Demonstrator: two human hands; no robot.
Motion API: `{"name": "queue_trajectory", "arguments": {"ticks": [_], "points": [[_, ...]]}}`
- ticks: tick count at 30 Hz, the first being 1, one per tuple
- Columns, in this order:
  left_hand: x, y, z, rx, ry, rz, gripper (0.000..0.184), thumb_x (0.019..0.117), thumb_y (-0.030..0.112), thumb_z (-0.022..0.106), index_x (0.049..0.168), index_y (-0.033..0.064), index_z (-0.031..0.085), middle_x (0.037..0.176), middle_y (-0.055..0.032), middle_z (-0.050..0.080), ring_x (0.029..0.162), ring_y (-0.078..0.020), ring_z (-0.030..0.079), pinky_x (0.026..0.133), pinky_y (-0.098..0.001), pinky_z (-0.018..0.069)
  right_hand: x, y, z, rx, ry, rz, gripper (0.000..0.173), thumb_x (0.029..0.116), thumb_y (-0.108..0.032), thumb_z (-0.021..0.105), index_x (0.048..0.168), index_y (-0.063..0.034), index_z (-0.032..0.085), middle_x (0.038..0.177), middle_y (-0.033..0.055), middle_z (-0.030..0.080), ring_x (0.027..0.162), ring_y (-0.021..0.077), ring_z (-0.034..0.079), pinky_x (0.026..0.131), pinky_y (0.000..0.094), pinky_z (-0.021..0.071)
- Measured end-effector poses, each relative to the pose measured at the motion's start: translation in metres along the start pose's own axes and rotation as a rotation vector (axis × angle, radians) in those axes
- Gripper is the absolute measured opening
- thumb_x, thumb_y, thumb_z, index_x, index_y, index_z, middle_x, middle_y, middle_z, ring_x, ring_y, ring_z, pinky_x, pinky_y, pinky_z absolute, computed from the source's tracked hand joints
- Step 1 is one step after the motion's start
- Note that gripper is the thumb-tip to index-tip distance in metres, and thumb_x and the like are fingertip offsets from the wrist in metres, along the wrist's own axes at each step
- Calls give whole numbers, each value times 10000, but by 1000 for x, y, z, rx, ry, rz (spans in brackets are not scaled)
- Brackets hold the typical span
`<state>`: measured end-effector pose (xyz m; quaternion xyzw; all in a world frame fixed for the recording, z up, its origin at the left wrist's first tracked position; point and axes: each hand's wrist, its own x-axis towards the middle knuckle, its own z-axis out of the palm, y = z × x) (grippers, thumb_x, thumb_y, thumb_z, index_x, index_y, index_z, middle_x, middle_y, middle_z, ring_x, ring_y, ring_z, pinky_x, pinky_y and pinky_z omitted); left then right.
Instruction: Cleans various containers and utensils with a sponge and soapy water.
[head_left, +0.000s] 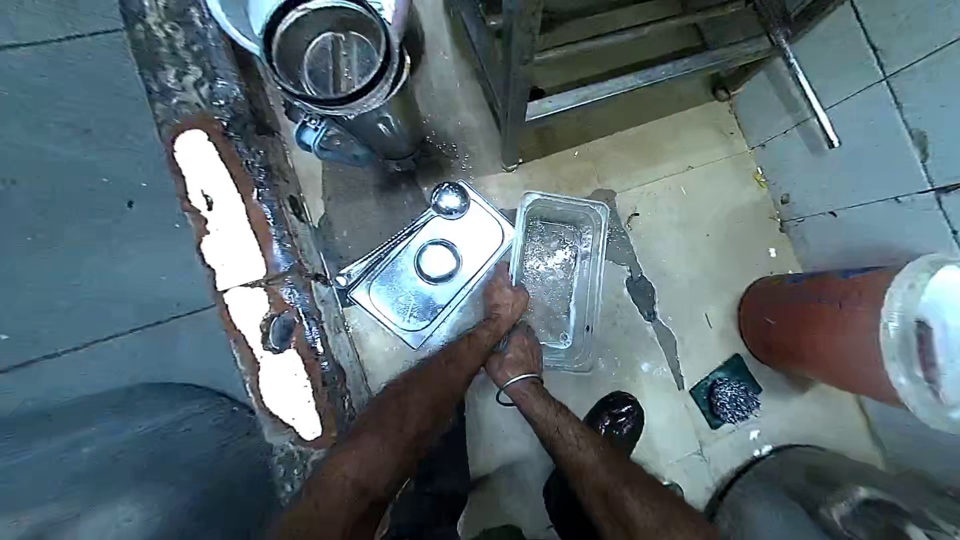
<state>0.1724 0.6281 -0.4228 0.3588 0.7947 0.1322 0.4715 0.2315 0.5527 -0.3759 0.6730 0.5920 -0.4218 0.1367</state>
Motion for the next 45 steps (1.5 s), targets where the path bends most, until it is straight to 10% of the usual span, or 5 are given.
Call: {"name": "queue_trajectory", "arguments": {"ticks": [12, 22, 33, 41, 45], "points": [[13, 39, 18, 368, -313, 288, 608, 1026, 383, 600, 1509, 54, 432, 1229, -261, 660, 1142, -429, 659, 950, -620, 525, 14, 167, -38, -592, -15, -579, 360, 917, -199, 597, 1205, 9, 657, 1200, 208, 710, 1152, 380, 674, 1014, 588, 477], [9, -32, -35, 43, 19, -10, 344, 944, 171, 682, 1258, 33, 652, 1159, -268, 683, 1115, -456, 650, 940, -673, 494, 27, -1, 6, -189, -129, -113, 853, 887, -423, 727, 1575, -71, 364, 1335, 214, 624, 1173, 388, 649, 943, 574, 537], [14, -36, -40, 81, 14, 91, 298, 931, 116, 700, 1214, 38, 649, 1079, -262, 699, 1045, -449, 678, 898, -657, 516, 71, 168, -102, -858, -309, -377, 497, 831, -326, 776, 1234, -47, 694, 1346, 195, 619, 1287, 405, 557, 1082, 605, 428], [11, -33, -32, 85, 37, 40, 301, 927, 124, 679, 1215, 56, 628, 1038, -251, 704, 1010, -451, 688, 849, -655, 529, -8, 21, 23, -424, -127, -399, 591, 879, -332, 698, 1349, 11, 598, 1315, 216, 638, 1243, 376, 606, 1004, 560, 498], [12, -37, -39, 82, 28, 21, 305, 932, 117, 683, 1227, 63, 625, 1040, -259, 699, 1009, -452, 684, 859, -654, 524, 14, 90, 11, -436, 37, -576, 356, 965, -145, 609, 1302, -56, 682, 1319, 166, 679, 1245, 344, 637, 1035, 540, 514]]}}
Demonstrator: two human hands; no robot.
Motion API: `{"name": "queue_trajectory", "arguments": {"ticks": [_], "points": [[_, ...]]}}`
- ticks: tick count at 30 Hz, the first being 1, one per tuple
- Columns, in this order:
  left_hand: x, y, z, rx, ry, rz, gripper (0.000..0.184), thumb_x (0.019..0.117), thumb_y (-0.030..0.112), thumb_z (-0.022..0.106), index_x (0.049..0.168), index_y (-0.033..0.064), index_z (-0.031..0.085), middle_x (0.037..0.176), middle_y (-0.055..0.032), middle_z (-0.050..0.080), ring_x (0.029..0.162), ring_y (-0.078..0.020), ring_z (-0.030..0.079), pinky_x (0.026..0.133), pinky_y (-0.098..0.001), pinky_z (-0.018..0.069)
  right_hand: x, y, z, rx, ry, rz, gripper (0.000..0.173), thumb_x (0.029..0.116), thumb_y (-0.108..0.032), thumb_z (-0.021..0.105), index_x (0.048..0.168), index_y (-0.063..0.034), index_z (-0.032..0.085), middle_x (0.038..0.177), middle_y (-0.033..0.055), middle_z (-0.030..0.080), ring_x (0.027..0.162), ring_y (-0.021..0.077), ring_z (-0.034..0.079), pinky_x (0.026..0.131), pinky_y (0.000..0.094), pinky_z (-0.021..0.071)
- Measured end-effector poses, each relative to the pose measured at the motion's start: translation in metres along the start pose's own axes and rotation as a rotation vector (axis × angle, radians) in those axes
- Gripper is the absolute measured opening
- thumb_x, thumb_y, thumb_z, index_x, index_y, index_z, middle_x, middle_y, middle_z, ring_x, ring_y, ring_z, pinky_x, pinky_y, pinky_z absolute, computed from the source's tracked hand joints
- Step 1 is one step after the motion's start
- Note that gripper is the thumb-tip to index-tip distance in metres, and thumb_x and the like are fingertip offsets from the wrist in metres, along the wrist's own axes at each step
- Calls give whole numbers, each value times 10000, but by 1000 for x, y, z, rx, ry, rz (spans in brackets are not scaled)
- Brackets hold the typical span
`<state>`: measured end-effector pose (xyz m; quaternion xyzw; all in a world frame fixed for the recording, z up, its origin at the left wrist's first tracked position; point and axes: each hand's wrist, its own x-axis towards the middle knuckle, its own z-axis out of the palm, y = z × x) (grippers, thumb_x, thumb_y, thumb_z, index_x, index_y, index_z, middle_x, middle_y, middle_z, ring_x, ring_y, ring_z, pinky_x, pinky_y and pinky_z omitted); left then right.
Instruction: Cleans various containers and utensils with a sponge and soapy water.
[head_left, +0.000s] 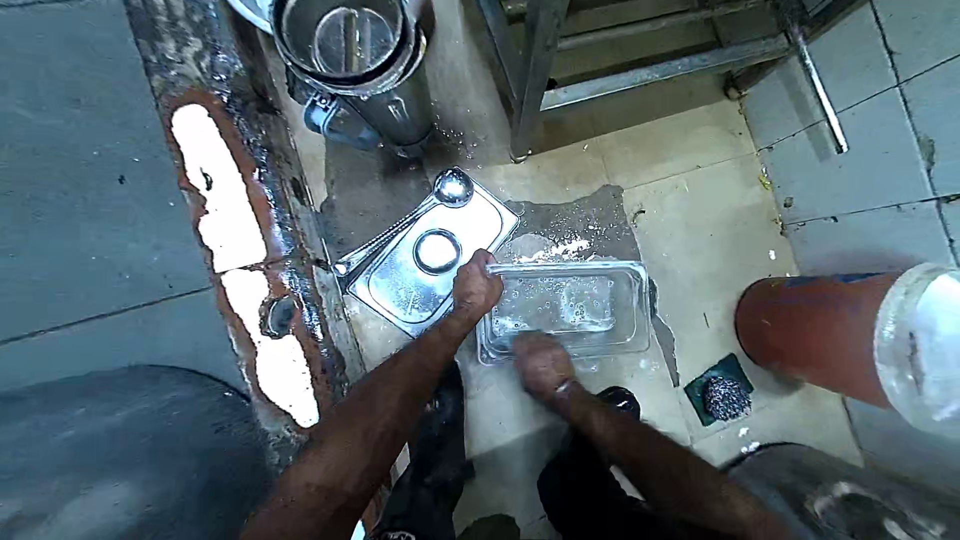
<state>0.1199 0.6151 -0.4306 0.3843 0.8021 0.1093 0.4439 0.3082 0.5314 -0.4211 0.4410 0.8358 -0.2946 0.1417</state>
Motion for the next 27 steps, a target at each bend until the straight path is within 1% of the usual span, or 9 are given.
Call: {"name": "queue_trajectory", "arguments": {"ticks": [2, 4, 6, 12, 15, 19, 22, 25, 27], "points": [[3, -1, 0, -5, -8, 20, 327, 926, 108, 691, 1244, 69, 622, 1046, -256, 702, 1008, -453, 686, 860, -652, 526, -24, 79, -16, -108, 10, -15, 312, 953, -182, 651, 1234, -65, 720, 1271, 170, 702, 1208, 356, 659, 1001, 546, 537], [7, 2, 2, 2, -17, 34, 372, 920, 141, 714, 1277, 90, 623, 1062, -248, 706, 1013, -449, 688, 856, -657, 529, -46, 139, -44, -210, -169, -18, 333, 949, -132, 631, 1256, -11, 673, 1299, 214, 664, 1253, 392, 612, 1062, 557, 475], [15, 18, 6, 45, -44, 50, 421, 927, 213, 711, 1331, 135, 619, 1133, -228, 709, 1072, -433, 685, 889, -654, 531, -55, 153, -54, -261, -279, 45, 391, 947, -132, 586, 1313, -2, 632, 1344, 215, 645, 1294, 396, 589, 1101, 557, 443], [19, 30, -6, -142, -36, 32, 598, 939, 320, 723, 1459, 125, 502, 1130, -236, 699, 1046, -428, 686, 891, -646, 533, -12, 75, -45, -36, -221, 533, 473, 968, -252, 608, 1392, -42, 583, 1351, 195, 639, 1215, 375, 640, 991, 568, 515], [-7, 20, 13, -467, -100, -62, 703, 949, 364, 750, 1493, 77, 408, 1130, -248, 653, 908, -362, 672, 801, -543, 568, 34, 9, -56, 217, -227, 663, 522, 962, -289, 660, 1408, -35, 567, 1371, 213, 625, 1208, 384, 643, 981, 586, 519], [-13, 22, 22, -166, -127, -19, 666, 999, 375, 665, 1525, 52, 414, 1275, -269, 642, 1179, -426, 635, 1013, -624, 485, 63, -46, -36, 433, -87, 541, 633, 925, -432, 713, 1377, -13, 568, 1338, 228, 617, 1213, 371, 629, 976, 554, 531], [-3, 27, 18, 13, -73, -16, 453, 1069, 226, 499, 1462, 3, 480, 1251, -285, 652, 1183, -444, 640, 1010, -611, 491, 45, -38, -27, 268, -307, 275, 822, 878, -568, 709, 1444, -5, 513, 1434, 204, 565, 1298, 337, 583, 1038, 538, 500], [-2, 32, 19, 74, -61, -33, 463, 1068, 229, 484, 1483, 25, 464, 1208, -272, 672, 1145, -428, 663, 977, -598, 515, 27, -2, -25, 10, -506, 9, 767, 865, -435, 750, 1470, -32, 504, 1511, 188, 513, 1391, 369, 499, 1073, 604, 446], [-4, 33, 18, 133, -83, -35, 514, 1070, 258, 474, 1534, 44, 411, 1227, -262, 671, 1148, -423, 665, 973, -594, 521, 19, 18, -33, -118, -570, -44, 651, 846, -252, 778, 1402, 4, 557, 1444, 230, 549, 1340, 419, 521, 1103, 641, 390]]}}
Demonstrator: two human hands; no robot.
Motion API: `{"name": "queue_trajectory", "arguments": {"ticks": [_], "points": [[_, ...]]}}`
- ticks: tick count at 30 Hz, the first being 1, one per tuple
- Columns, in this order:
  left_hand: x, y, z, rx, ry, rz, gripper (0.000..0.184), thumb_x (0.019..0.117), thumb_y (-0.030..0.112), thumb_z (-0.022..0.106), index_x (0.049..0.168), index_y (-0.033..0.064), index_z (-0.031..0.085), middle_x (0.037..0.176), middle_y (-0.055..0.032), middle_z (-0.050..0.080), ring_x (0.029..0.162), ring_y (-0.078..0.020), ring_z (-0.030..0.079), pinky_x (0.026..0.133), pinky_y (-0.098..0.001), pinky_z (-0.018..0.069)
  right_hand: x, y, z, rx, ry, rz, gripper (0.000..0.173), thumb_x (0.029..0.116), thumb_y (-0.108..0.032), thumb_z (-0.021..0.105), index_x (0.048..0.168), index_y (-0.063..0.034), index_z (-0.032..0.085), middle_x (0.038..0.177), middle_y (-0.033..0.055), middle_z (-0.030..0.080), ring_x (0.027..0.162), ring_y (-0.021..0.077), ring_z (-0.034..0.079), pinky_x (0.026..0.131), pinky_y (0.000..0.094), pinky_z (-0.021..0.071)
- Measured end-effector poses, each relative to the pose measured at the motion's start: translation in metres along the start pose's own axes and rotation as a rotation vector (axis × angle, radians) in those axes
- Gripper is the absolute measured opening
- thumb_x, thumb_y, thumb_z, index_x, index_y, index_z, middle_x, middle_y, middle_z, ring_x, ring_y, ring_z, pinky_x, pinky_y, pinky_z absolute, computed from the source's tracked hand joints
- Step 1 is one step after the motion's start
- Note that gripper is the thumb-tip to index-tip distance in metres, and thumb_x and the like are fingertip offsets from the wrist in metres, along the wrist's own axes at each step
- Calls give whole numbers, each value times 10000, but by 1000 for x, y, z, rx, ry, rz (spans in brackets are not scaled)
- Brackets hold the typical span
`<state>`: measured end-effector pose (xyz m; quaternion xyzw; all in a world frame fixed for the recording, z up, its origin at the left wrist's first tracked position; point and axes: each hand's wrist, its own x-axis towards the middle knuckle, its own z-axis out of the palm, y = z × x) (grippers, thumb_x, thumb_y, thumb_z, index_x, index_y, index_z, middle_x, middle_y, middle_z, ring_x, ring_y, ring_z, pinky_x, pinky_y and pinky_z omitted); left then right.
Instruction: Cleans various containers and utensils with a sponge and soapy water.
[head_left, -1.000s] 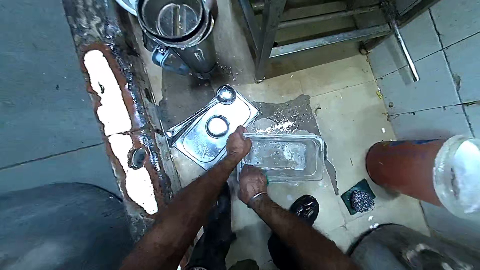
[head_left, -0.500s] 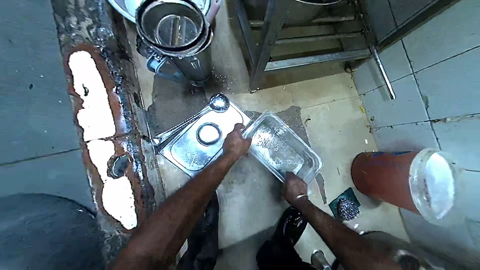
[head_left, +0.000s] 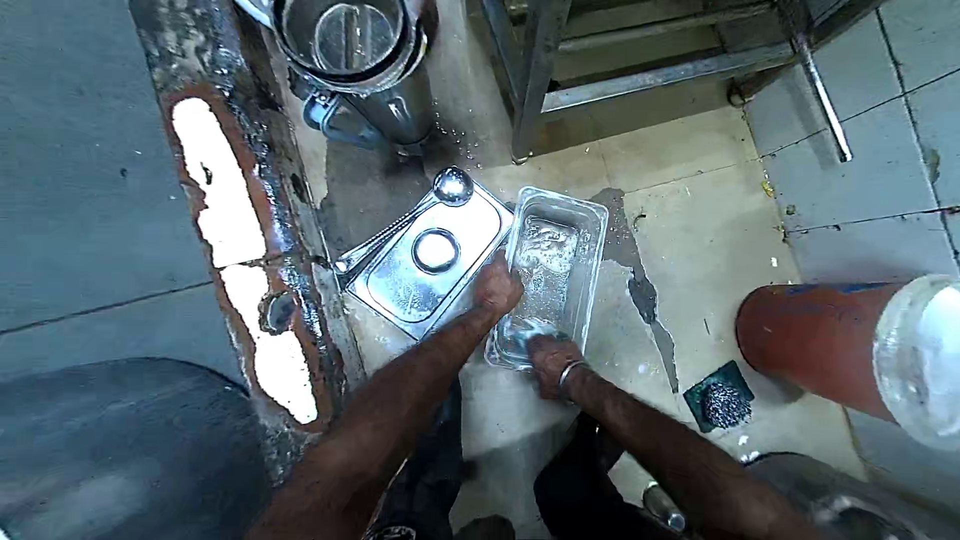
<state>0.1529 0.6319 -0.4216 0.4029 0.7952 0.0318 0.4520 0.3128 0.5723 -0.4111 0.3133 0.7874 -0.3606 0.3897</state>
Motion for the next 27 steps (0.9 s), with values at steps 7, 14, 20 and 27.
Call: {"name": "queue_trajectory", "arguments": {"ticks": [7, 14, 20, 27], "points": [[-6, 7, 10, 44, -26, 21, 480, 1083, 260, 438, 1509, 39, 419, 1195, -265, 677, 1140, -421, 668, 963, -586, 522, -10, -32, -24, 223, -40, 231, 550, 924, -368, 697, 1310, 15, 620, 1338, 245, 621, 1285, 408, 574, 1053, 612, 445], [-6, 5, 10, 10, -14, 16, 495, 1076, 248, 453, 1531, 63, 392, 1197, -264, 675, 1148, -424, 662, 962, -588, 521, 15, -97, 10, 486, 492, 410, 898, 834, -377, 749, 1530, 57, 384, 1490, 239, 518, 1343, 347, 550, 1084, 507, 464], [-5, 22, 6, 207, -92, 114, 523, 1046, 260, 496, 1511, 42, 394, 1182, -255, 680, 1100, -425, 682, 897, -603, 544, -20, 19, 78, -126, 748, -75, 264, 979, -137, 585, 1198, -60, 711, 1166, 164, 733, 1095, 344, 710, 956, 527, 562], [0, 24, 12, 122, -226, 314, 671, 1010, 428, 614, 1578, 174, 363, 1202, -233, 684, 1103, -427, 676, 916, -638, 531, -28, 3, 60, 44, 559, 225, 336, 958, -118, 583, 1264, -10, 672, 1197, 205, 722, 1115, 369, 701, 990, 557, 522]]}}
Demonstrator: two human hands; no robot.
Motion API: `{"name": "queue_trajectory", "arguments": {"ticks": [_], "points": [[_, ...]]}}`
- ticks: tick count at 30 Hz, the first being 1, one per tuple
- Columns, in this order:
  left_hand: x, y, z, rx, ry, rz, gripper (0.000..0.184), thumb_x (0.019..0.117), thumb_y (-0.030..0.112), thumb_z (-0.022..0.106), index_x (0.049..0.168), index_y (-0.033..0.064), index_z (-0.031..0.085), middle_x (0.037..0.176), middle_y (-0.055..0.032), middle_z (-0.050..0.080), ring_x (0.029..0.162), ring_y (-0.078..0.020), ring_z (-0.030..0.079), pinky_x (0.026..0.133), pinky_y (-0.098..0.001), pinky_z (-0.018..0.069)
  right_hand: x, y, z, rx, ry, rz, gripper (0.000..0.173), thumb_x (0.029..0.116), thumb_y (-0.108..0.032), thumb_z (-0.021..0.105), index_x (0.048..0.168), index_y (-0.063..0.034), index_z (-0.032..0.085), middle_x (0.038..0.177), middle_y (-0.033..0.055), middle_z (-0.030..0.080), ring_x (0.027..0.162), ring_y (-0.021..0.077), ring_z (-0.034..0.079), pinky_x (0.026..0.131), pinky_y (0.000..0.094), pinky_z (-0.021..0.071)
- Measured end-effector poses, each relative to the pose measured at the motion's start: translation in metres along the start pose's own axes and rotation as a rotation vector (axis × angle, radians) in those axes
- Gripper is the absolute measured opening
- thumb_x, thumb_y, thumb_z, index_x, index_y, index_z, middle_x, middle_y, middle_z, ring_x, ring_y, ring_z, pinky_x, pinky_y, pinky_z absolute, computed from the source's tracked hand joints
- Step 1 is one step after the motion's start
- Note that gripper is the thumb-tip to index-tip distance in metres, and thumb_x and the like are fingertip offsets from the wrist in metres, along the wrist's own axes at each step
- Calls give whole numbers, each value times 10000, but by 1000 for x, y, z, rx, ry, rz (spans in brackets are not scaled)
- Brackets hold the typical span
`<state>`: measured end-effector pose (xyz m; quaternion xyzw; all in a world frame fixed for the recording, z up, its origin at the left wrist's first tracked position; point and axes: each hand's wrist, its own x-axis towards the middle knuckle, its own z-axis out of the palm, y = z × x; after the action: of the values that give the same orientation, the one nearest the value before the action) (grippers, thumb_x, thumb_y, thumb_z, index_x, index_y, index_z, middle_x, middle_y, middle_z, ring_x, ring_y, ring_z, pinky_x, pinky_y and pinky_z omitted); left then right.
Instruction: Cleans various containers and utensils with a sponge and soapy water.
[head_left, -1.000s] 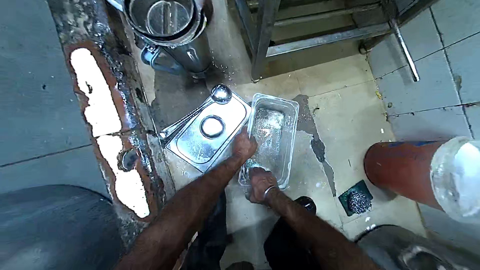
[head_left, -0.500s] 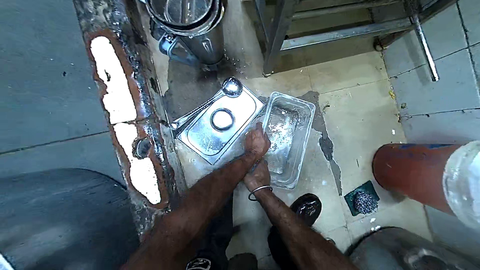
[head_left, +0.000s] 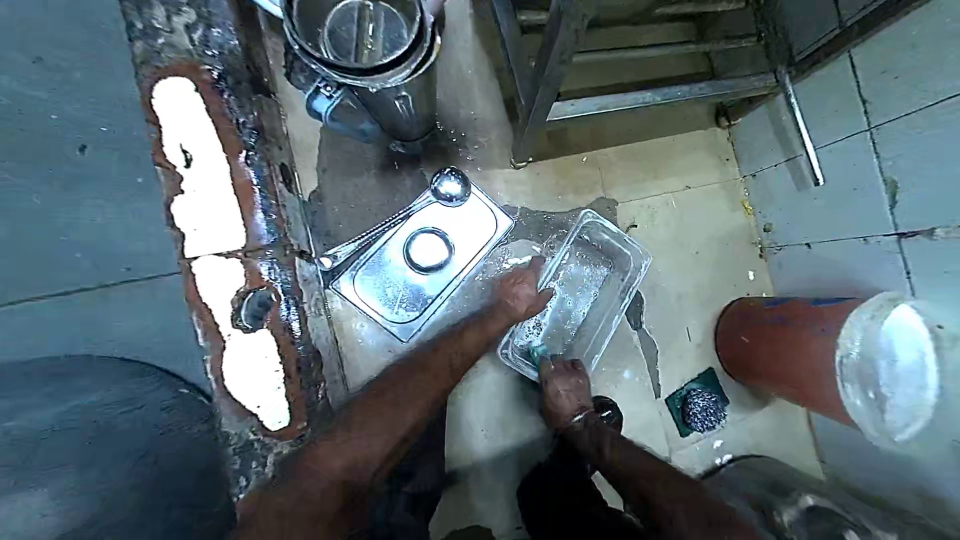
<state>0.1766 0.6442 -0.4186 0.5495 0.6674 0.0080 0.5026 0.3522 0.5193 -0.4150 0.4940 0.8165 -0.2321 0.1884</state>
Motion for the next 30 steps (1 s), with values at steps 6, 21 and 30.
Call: {"name": "queue_trajectory", "arguments": {"ticks": [6, 21, 30], "points": [[-24, -41, -10, 82, 42, -182, 368, 1042, 358, 554, 1274, 92, 658, 1175, -208, 699, 1127, -398, 668, 928, -620, 521, 74, -89, -47, 347, -281, 323, 538, 920, -378, 690, 1349, -62, 617, 1320, 186, 649, 1203, 353, 642, 975, 565, 522], [-34, -39, -16, 466, 7, -47, 372, 1059, 408, 519, 1241, 106, 638, 1105, -176, 708, 1032, -379, 700, 830, -576, 559, 60, 80, -59, -6, -577, -203, 792, 823, -656, 755, 1343, -72, 631, 1429, 167, 579, 1324, 356, 559, 1035, 607, 486], [-30, -45, -12, 425, 32, -10, 359, 1054, 395, 535, 1240, 109, 647, 1117, -163, 706, 1041, -362, 696, 843, -564, 554, 52, 115, -81, 65, -77, 40, 451, 912, -68, 686, 1360, -43, 638, 1314, 207, 665, 1187, 397, 657, 975, 596, 540]]}}
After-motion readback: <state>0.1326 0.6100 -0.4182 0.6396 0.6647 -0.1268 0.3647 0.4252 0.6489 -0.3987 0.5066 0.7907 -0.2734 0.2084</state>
